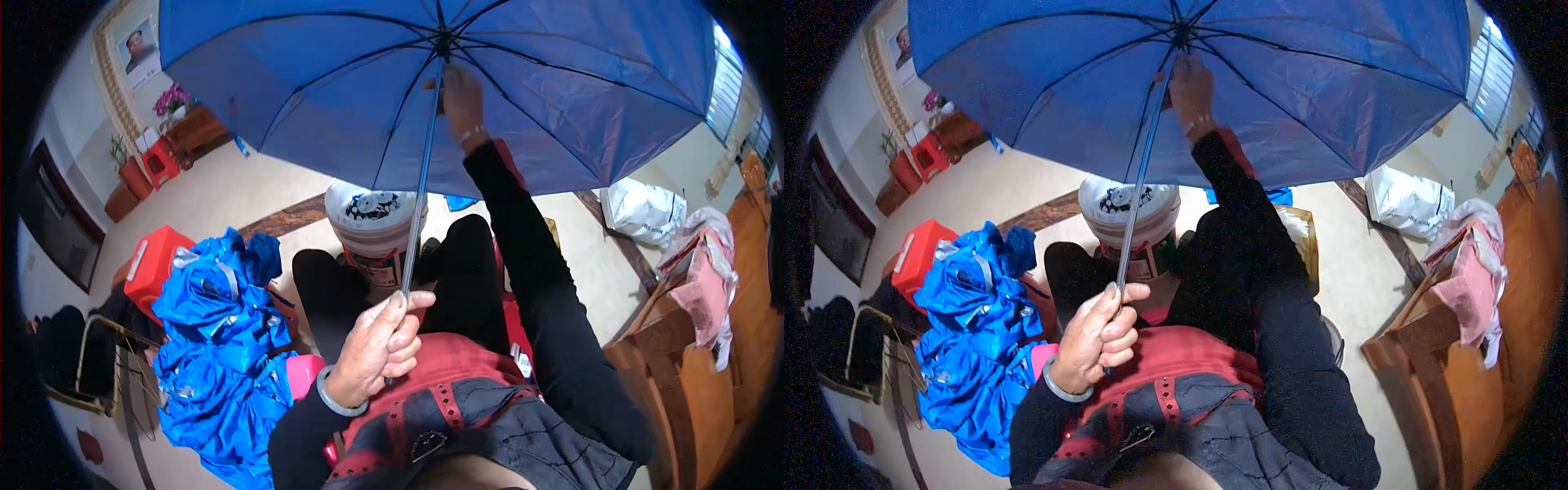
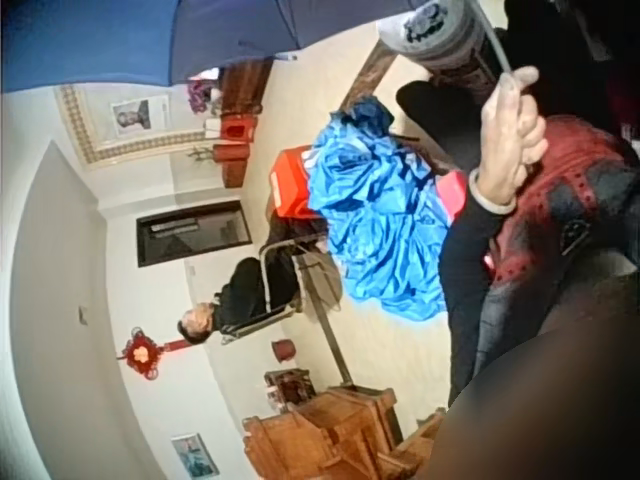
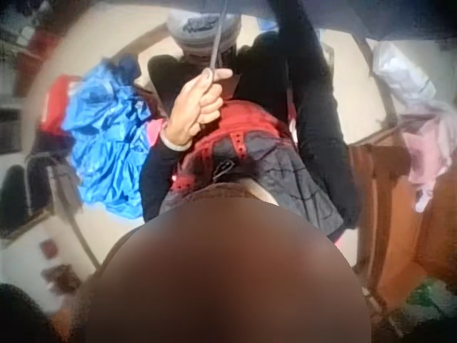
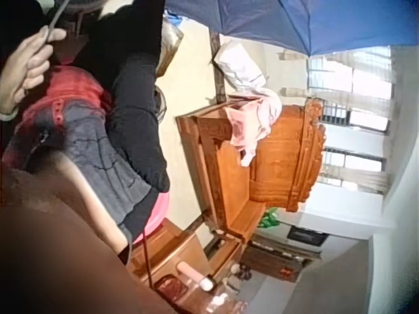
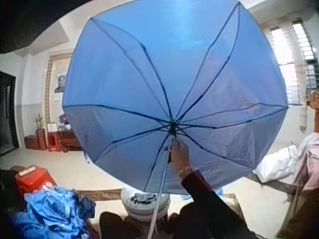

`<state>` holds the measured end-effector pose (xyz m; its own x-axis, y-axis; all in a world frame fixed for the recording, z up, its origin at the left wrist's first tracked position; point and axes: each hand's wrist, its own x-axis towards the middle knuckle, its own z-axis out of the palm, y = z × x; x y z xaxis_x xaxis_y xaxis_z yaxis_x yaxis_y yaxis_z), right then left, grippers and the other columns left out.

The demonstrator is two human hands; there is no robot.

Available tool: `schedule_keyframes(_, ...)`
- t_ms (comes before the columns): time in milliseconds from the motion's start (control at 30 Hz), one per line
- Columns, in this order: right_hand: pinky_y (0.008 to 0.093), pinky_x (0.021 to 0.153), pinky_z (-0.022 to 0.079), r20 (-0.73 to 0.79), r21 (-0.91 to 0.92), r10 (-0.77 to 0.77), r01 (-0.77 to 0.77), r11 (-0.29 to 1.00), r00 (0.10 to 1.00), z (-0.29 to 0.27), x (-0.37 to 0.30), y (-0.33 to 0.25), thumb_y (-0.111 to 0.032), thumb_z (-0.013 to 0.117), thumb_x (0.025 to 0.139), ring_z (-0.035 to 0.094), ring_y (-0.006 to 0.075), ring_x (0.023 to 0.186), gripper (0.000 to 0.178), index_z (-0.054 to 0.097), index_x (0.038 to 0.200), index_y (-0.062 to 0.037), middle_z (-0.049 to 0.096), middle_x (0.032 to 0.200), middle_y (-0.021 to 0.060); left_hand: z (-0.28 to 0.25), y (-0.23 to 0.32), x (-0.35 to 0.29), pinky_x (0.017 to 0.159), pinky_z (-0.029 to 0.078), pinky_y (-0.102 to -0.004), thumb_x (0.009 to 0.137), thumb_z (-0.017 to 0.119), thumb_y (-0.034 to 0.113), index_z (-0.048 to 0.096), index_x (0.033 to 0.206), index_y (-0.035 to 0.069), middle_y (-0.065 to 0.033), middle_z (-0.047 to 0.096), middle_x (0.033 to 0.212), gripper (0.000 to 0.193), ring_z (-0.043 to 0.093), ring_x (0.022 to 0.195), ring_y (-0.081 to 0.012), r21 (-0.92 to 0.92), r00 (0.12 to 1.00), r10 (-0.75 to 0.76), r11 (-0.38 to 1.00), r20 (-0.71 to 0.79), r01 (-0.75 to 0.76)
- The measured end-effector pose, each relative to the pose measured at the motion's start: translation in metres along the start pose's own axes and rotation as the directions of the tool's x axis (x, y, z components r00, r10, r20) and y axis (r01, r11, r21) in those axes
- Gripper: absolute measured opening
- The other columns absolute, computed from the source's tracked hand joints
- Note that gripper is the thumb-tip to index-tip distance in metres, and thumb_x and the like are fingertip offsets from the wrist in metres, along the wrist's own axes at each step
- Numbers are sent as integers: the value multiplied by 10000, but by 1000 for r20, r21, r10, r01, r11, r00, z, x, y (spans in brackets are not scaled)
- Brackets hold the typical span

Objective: Assembling umbrellas by attaching the canopy fabric to the frame and folding them into a compact state.

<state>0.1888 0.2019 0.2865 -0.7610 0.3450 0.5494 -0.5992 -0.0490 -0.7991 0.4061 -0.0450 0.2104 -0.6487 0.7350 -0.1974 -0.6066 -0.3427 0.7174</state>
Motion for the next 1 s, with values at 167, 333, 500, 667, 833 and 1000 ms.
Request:
schedule_keyframes(167,249,409,415,451,-607,-812,794,24,369,-22,-5,29,-83,464,878,546,137,505,253,503,1124,-38,616,819,120,14,1,17,332,193,-171,960,349,320,451,1149,34,53,261,547,357,210,404,-37,6,999,37,999,10,-37)
schedule_keyframes(333,248,456,455,261,-336,-434,502,797,862,-29,3,18,-131,505,877,572,124,559,250,516,1117,-61,600,856,79,0,-8,29,552,443,-265,943,403,297,388,1236,22,-37,487,826,402,497,680,-113,-10,963,132,991,234,-134)
schedule_keyframes(500,213,429,430,174,-322,-390,427,845,904,-5,20,-47,-230,551,873,545,99,520,290,538,1096,-45,601,845,83,-81,-36,59,819,459,-310,869,572,235,327,1283,10,-69,518,1045,531,541,919,-155,32,938,280,960,-206,-280)
schedule_keyframes(667,217,406,451,151,-398,-204,249,883,967,-5,50,-44,-255,525,884,548,95,505,284,547,1075,-47,610,783,67,-121,-55,79,840,437,-333,823,634,258,357,1268,25,-59,520,1037,574,530,853,-172,142,854,170,983,-492,-114)
schedule_keyframes(833,253,368,461,231,-279,31,36,960,973,25,40,11,-182,530,861,584,158,509,423,371,1187,37,588,857,154,-139,-58,84,885,426,-511,894,489,216,353,1225,-36,-189,446,1226,438,451,1145,-337,-194,952,127,963,-278,-186)
schedule_keyframes(1000,276,416,487,363,-547,417,-172,819,833,47,-12,58,-174,539,850,606,185,572,546,296,1268,77,575,921,161,-147,-44,91,879,438,-521,911,393,147,407,1179,-18,-167,497,1151,315,520,1050,-340,-279,916,50,945,-399,-173)
